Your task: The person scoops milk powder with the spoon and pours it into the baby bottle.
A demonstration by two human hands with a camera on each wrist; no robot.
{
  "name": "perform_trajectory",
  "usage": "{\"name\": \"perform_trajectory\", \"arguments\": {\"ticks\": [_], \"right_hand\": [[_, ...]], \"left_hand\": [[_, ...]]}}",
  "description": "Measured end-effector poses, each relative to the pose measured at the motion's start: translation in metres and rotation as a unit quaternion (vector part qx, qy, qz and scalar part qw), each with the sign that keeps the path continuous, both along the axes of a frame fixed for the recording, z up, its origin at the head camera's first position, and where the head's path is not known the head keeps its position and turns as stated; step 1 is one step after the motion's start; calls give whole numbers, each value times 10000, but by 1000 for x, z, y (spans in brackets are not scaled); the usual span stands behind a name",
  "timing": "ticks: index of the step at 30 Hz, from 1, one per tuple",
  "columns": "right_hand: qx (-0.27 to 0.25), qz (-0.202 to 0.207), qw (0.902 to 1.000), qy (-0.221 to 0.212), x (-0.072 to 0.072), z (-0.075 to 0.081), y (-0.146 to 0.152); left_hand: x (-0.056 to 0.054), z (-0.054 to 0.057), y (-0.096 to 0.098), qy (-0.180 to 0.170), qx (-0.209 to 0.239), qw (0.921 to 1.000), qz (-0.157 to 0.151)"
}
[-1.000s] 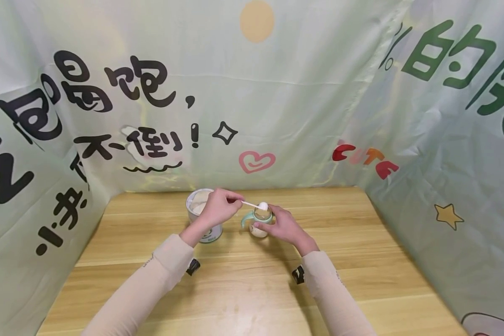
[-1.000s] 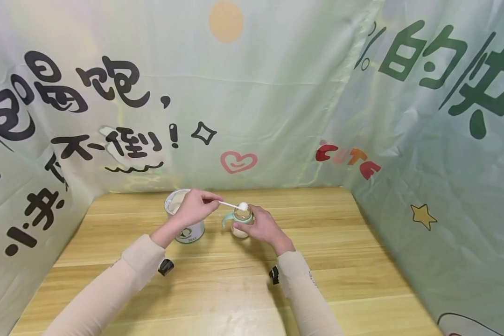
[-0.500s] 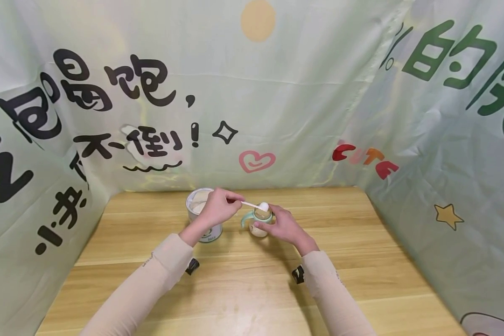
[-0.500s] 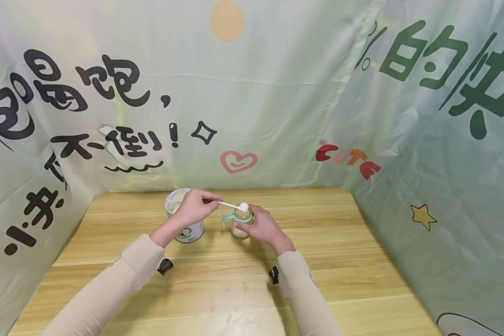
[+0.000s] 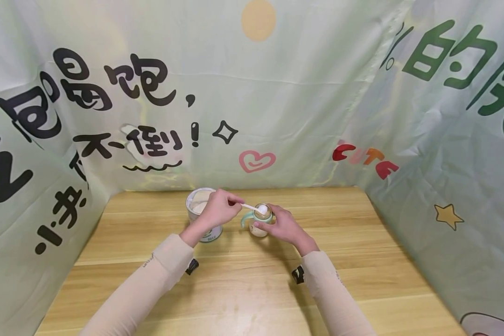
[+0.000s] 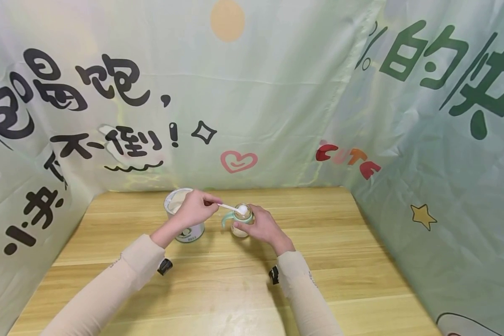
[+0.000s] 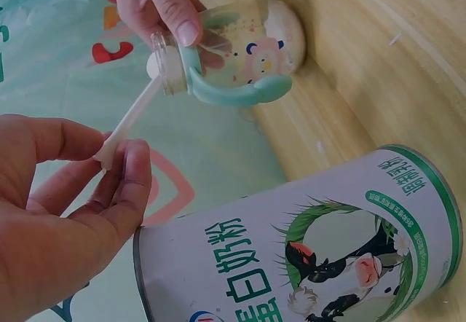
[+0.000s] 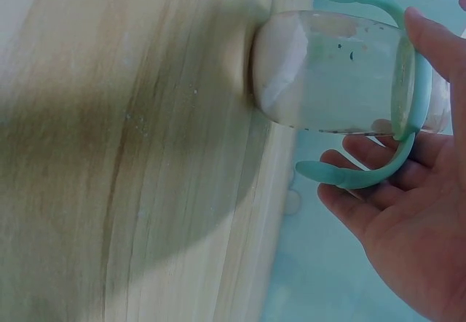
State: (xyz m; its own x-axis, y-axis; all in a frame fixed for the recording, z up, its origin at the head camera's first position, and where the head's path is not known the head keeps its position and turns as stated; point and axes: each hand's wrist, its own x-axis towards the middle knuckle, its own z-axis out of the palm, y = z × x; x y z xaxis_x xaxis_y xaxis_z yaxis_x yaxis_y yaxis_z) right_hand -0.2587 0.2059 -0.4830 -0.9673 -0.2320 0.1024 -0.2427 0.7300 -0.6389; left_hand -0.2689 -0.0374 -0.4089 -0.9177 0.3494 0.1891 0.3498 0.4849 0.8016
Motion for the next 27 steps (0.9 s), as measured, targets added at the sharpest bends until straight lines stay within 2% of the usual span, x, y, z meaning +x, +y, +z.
{"name": "perform_trajectory", "arguments": {"ticks": [11,27], "right_hand": [[38,5,10000,-41,0,0,0],[54,20,10000,22,-1,3,1]], "left_hand": [[-1,0,1,-7,29,10000,60],[-1,1,0,119,314,9988,351]]}}
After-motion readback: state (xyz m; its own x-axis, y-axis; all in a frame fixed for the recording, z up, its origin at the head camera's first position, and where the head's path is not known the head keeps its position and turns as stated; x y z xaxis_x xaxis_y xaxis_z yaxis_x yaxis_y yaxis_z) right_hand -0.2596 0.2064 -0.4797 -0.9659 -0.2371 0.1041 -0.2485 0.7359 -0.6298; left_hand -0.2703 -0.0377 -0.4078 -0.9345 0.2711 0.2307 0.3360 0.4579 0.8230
